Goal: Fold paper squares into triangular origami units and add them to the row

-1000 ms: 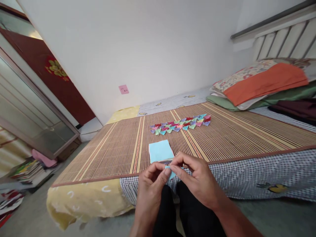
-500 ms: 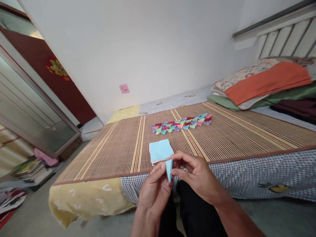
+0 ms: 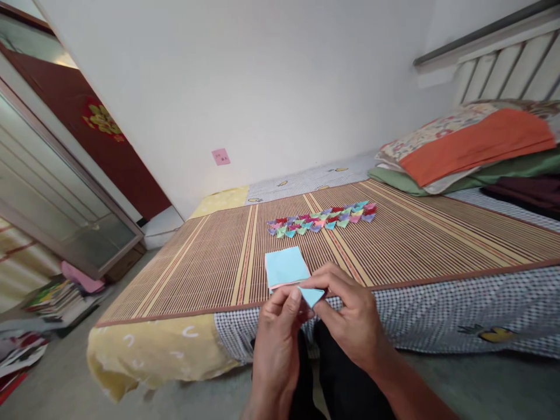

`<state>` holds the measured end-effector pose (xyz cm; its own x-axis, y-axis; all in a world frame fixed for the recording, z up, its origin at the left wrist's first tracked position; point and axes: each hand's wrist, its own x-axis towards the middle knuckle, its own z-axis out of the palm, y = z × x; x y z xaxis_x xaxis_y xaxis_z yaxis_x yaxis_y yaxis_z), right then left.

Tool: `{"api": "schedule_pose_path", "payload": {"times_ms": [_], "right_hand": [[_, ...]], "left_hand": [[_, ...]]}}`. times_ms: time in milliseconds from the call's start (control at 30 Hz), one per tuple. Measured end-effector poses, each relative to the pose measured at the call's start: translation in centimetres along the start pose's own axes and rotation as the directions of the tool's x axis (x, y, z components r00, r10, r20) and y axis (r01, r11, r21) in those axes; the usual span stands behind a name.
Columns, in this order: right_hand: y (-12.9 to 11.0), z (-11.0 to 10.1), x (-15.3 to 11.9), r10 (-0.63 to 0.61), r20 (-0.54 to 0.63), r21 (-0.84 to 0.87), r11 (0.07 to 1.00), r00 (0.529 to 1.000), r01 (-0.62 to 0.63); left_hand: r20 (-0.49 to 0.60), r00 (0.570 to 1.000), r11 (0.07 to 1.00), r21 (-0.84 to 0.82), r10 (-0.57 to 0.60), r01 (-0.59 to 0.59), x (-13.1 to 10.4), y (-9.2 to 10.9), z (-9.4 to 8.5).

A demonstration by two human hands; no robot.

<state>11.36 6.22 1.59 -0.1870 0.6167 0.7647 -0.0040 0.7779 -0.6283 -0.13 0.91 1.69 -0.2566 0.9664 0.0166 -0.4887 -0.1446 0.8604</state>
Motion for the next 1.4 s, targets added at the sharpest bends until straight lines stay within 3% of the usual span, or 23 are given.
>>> {"api": "schedule_pose_path", "payload": {"times_ms": [133,367,467,567,733,933,1033,1133,1200,1267,1400], "right_hand": [[0.8,0.4,-0.2,-0.254,-0.064,-0.210,0.949,0.965,0.236],[1.3,-0.1,0.0,-0.395,0.094,-0.392,0.829,0.914,0.399],[1.2,-0.3,0.0,-0.409,0.129,-0.419,0.803,0.903,0.423],[1.0,-0.1,0.0,-0.364,0.162,-0.374,0.838,0.917,0.398],[0.7,0.5,-0.2,-0.324,0.190,-0.257,0.894,0.927,0.366],[1.0,1.0,-0.4,-0.321,0.246,-0.260,0.887,0.914,0.381],[1.1,1.1,-0.6,-0.245,0.207,-0.154,0.948,0.947,0.279],[1.0,1.3,-0.7,-0.026,0.041,-0.001,1.000,0.999,0.026],[1.0,1.4,-0.6,0.152,0.003,0.131,0.980,0.988,-0.151],[0.9,1.4,-0.5,0.283,0.064,0.247,0.925,0.957,-0.290],[0.5,1.3,-0.4,0.355,0.134,0.338,0.861,0.925,-0.380]], "left_hand": [[0.026,0.999,0.999,-0.027,-0.029,0.029,-0.2,-0.4,0.7],[0.019,1.000,1.000,-0.009,-0.007,0.008,0.2,0.2,0.3],[0.017,1.000,0.999,-0.020,-0.026,0.027,0.3,0.7,-0.1],[-0.005,0.999,0.997,-0.057,-0.054,0.053,0.4,0.9,-0.5],[-0.056,0.998,0.998,-0.055,-0.013,0.010,1.0,1.3,-1.5],[-0.089,0.996,1.000,-0.016,0.025,-0.026,1.3,1.6,-2.2],[-0.114,0.990,0.996,0.012,0.087,-0.087,1.3,1.3,-2.2],[-0.123,0.971,0.976,0.094,0.207,-0.196,1.3,0.9,-2.1],[-0.115,0.953,0.947,0.196,0.280,-0.254,1.1,0.7,-2.0],[-0.104,0.933,0.899,0.321,0.345,-0.296,0.9,0.6,-1.7],[-0.088,0.893,0.796,0.497,0.442,-0.346,0.5,0.7,-1.2]]}}
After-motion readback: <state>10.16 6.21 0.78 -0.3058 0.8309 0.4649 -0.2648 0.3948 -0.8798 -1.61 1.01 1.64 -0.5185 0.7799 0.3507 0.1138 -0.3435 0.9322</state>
